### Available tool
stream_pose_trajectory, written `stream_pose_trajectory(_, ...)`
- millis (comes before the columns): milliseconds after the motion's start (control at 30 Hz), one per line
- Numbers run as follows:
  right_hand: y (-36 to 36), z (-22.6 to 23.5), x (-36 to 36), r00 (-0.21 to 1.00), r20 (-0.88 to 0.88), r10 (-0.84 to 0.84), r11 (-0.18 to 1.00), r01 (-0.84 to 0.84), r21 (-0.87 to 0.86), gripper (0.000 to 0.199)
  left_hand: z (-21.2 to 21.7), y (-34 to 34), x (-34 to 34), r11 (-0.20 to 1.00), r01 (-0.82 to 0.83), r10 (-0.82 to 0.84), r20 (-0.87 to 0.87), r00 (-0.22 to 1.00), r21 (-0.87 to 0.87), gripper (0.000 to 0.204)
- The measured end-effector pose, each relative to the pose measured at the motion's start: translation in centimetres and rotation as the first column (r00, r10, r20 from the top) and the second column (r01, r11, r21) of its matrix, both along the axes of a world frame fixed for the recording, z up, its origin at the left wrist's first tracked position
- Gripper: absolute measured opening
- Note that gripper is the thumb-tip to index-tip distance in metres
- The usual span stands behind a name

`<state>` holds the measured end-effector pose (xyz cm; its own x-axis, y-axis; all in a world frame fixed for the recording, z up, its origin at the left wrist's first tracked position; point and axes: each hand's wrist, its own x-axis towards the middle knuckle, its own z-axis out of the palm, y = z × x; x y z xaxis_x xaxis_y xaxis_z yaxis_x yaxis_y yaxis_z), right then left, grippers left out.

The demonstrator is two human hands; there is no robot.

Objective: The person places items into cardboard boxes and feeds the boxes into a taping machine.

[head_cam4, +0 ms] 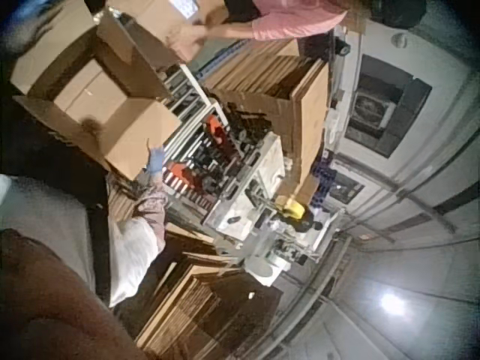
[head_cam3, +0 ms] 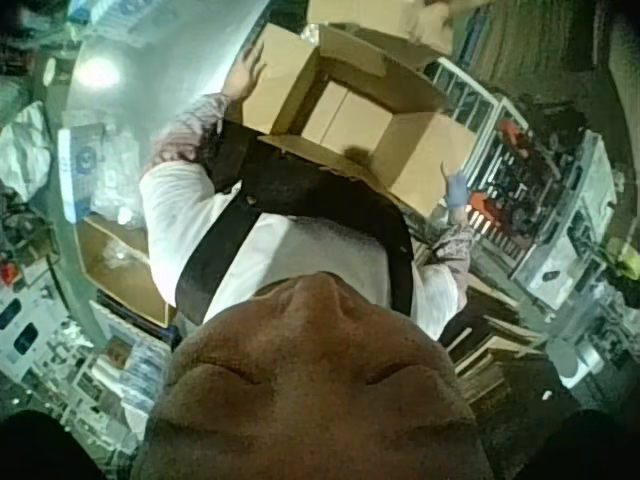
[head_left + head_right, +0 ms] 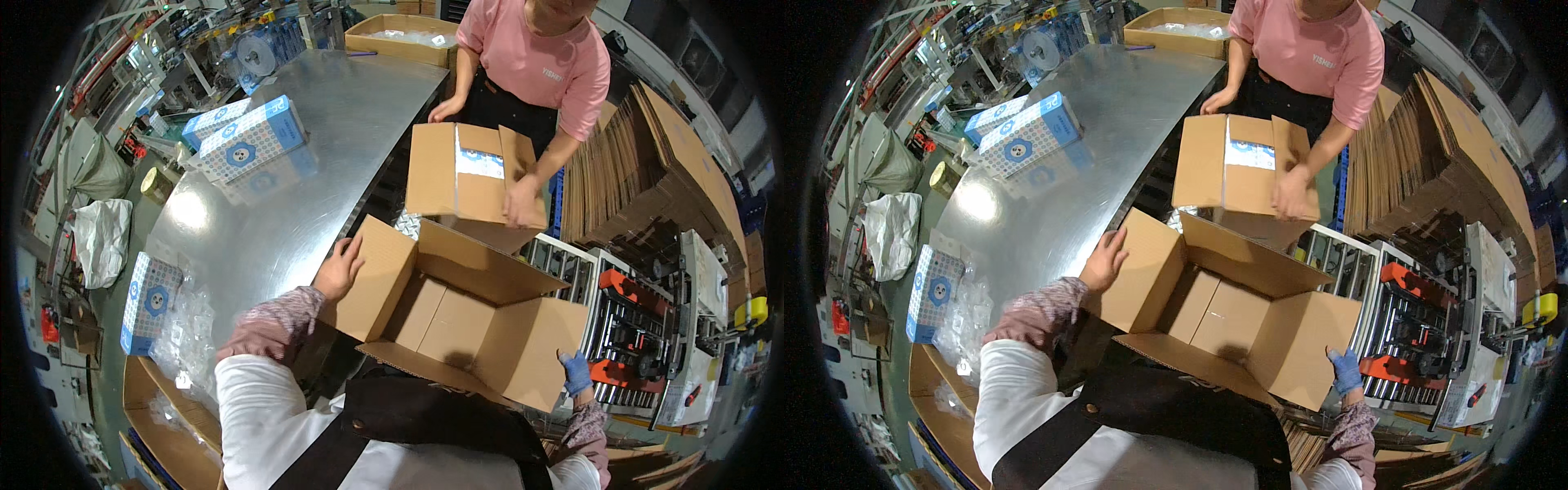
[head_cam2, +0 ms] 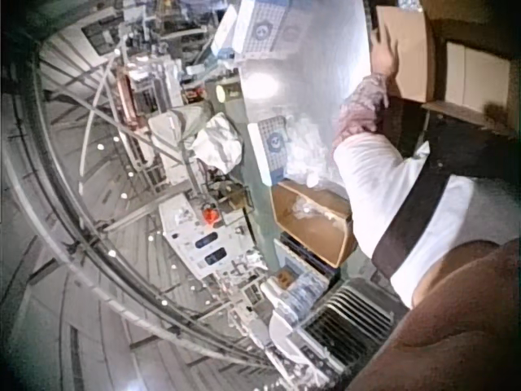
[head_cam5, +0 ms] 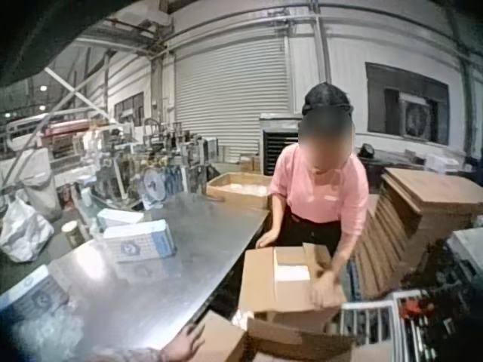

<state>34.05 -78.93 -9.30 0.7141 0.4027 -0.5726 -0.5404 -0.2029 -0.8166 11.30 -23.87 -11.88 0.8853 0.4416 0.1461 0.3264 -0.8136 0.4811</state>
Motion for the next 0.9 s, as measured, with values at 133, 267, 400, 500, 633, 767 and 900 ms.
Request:
stream_pose_trajectory(133, 0.7, -5.7, 1.2, 0.895, 0.445, 0.017, 0.996, 0.022, -0.083, 0.041, -15.5, -2.6, 1.6, 0.854, -0.157, 0.044, -0.232, 0.972, -0.496, 0.046)
stream_pose_trajectory(267, 1.7, -2.8, 3.0, 0.789, 0.571, 0.226, 0.954, -0.060, -0.294, 0.036, -19.4, -4.8, 3.3, 0.990, -0.087, 0.059, -0.235, 0.970, -0.109, 0.048)
stream_pose_trajectory(400, 1.8, -3.1, 1.6, 0.800, 0.583, 0.141, 0.975, -0.010, -0.222, 0.039, -5.4, -6.1, 11.9, 0.928, -0.122, 0.269, 0.406, 0.873, -0.353, 0.065)
stream_pose_trajectory(500, 3.1, -3.0, 1.1, 0.725, 0.661, 0.195, 0.971, -0.050, -0.232, 0.040, -0.7, -5.0, 13.3, 0.870, -0.225, 0.320, 0.157, 0.934, -0.438, 0.074)
stream_pose_trajectory(633, 6.1, -1.0, 0.2, 0.704, 0.635, 0.318, 0.948, -0.221, -0.229, 0.042, -3.8, 0.9, 11.7, 0.849, -0.452, 0.314, -0.426, 0.848, -0.275, 0.074)
stream_pose_trajectory(767, 2.5, -3.7, -0.3, 0.796, 0.601, 0.074, 0.993, -0.001, -0.121, 0.043, -1.7, -4.3, 8.0, 0.939, -0.112, 0.199, -0.248, 0.948, 0.325, 0.097)
stream_pose_trajectory(900, 3.5, -5.8, -2.0, 0.819, 0.570, -0.069, 0.997, 0.074, 0.015, 0.036, -3.7, -5.1, -0.8, 0.970, -0.037, -0.019, -0.225, 0.974, -0.242, 0.078)
